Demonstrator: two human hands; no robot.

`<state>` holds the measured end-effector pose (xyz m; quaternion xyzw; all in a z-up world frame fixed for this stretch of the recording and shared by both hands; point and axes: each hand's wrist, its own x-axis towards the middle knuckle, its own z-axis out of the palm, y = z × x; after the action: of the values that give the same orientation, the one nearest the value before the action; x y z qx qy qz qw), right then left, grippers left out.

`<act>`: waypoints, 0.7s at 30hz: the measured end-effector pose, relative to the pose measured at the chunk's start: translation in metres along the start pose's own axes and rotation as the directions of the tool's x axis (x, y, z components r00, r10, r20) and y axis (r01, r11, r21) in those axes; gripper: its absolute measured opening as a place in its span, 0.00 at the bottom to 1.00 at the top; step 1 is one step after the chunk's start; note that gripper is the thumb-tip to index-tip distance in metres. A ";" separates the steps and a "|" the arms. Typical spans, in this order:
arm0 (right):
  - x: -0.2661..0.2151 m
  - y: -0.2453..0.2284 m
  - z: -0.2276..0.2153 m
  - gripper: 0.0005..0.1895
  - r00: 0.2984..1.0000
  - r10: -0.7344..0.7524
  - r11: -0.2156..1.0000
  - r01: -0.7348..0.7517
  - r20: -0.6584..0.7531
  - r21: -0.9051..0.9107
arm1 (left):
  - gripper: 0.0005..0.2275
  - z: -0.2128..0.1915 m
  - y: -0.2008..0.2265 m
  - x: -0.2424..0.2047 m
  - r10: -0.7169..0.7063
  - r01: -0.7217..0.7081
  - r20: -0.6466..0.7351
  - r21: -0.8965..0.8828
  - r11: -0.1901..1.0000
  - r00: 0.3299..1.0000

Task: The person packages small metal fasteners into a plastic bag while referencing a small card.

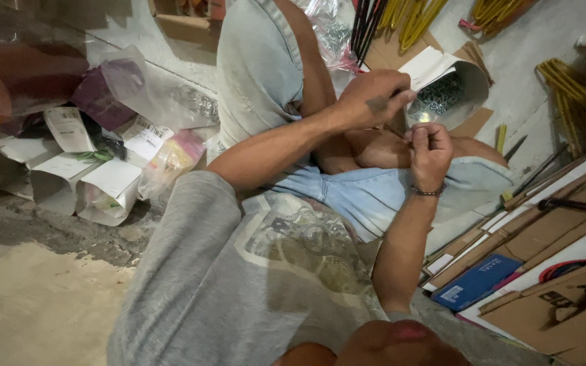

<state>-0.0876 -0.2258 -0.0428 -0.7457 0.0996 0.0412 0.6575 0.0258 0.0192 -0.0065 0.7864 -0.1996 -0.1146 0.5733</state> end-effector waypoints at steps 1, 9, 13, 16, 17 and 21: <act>0.002 0.003 -0.002 0.14 1.000 -0.001 1.000 0.001 0.001 -0.002 | 0.10 0.003 -0.006 0.000 0.001 -0.001 -0.002 -0.001 1.000 1.000; 0.001 0.027 -0.017 0.20 0.991 -0.129 0.944 0.113 -0.030 -0.311 | 0.17 0.010 0.000 0.005 0.241 -0.207 -0.141 0.216 0.954 0.960; 0.000 0.039 -0.016 0.22 0.984 -0.169 0.941 0.141 -0.064 -0.309 | 0.13 0.038 -0.016 -0.002 0.328 -0.313 0.009 0.320 0.894 0.945; 0.003 0.043 -0.015 0.20 0.980 -0.198 0.955 0.187 -0.026 -0.228 | 0.19 0.060 -0.030 -0.010 0.400 -0.350 -0.069 0.367 0.862 0.914; 0.002 0.029 -0.007 0.15 0.981 -0.194 0.954 0.186 -0.011 -0.236 | 0.21 0.058 -0.028 -0.013 0.371 -0.338 -0.036 0.337 0.878 0.928; 0.002 0.050 -0.005 0.15 0.973 -0.227 0.911 0.224 0.033 -0.347 | 0.13 0.063 -0.038 -0.008 0.404 -0.372 -0.089 0.250 0.894 0.911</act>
<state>-0.0957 -0.2367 -0.0911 -0.8569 0.0067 -0.0207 0.5150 0.0004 -0.0210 -0.0631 0.7970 -0.3242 0.0806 0.5032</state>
